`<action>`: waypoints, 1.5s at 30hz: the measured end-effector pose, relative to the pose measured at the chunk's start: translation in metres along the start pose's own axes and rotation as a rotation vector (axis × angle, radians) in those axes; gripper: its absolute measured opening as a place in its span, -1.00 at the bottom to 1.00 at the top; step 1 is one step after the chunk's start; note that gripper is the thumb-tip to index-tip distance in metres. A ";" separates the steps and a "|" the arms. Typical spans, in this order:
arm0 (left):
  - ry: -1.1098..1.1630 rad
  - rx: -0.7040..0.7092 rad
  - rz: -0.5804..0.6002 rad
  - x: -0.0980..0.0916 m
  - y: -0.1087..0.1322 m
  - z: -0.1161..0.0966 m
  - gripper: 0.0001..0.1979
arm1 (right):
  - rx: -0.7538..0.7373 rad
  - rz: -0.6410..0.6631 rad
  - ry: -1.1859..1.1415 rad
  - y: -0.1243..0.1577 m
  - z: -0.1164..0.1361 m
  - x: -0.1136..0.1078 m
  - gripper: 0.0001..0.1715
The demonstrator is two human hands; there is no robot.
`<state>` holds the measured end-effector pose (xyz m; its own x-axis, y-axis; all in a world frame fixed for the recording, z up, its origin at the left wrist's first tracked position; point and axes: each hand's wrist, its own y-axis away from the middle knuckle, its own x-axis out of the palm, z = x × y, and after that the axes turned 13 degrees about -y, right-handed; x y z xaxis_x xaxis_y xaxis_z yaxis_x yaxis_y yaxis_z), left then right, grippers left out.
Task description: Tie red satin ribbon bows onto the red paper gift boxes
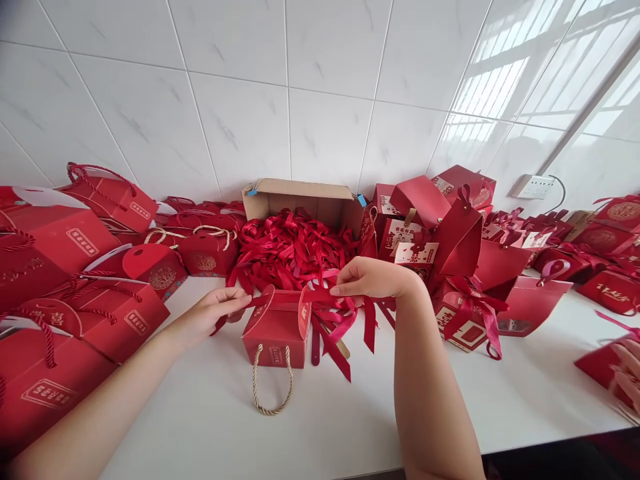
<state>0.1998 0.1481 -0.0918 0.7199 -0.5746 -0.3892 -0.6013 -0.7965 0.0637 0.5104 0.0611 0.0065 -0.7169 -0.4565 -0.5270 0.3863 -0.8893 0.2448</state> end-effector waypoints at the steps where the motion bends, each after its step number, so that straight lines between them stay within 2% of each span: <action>1: -0.023 0.003 0.001 0.000 0.000 0.000 -0.55 | 0.007 -0.002 -0.002 0.000 -0.001 0.000 -0.57; 5: -0.113 0.014 0.002 0.001 0.000 -0.002 -0.53 | 0.101 -0.002 0.078 -0.008 -0.006 0.001 -0.60; 13: -0.220 -0.042 0.000 -0.011 -0.002 0.002 -0.52 | 0.230 0.116 0.179 -0.034 -0.012 0.009 -0.74; 22: -0.301 -0.019 -0.032 -0.014 0.000 0.000 -0.50 | 0.318 0.091 0.228 -0.041 -0.006 0.017 -0.76; 26: -0.342 -0.019 -0.044 -0.016 0.002 -0.006 -0.51 | 0.310 0.069 0.232 -0.036 0.002 0.016 -0.75; 30: -0.383 -0.005 -0.109 -0.020 0.006 -0.016 -0.45 | 0.277 0.012 0.211 -0.021 0.009 0.013 -0.76; 35: -0.412 -0.040 -0.175 -0.024 0.007 -0.022 -0.45 | 0.250 -0.029 0.181 -0.013 0.005 0.010 -0.72; 40: -0.345 -0.132 -0.095 -0.023 0.008 -0.018 -0.43 | 0.224 -0.003 0.170 -0.015 0.003 0.010 -0.72; 45: -0.199 -0.189 0.009 -0.021 0.011 -0.013 -0.49 | 0.255 -0.005 0.178 -0.017 -0.004 0.005 -0.58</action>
<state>0.1826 0.1493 -0.0705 0.6212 -0.5487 -0.5595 -0.5190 -0.8230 0.2308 0.5029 0.0742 -0.0035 -0.5965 -0.4604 -0.6574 0.2094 -0.8800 0.4263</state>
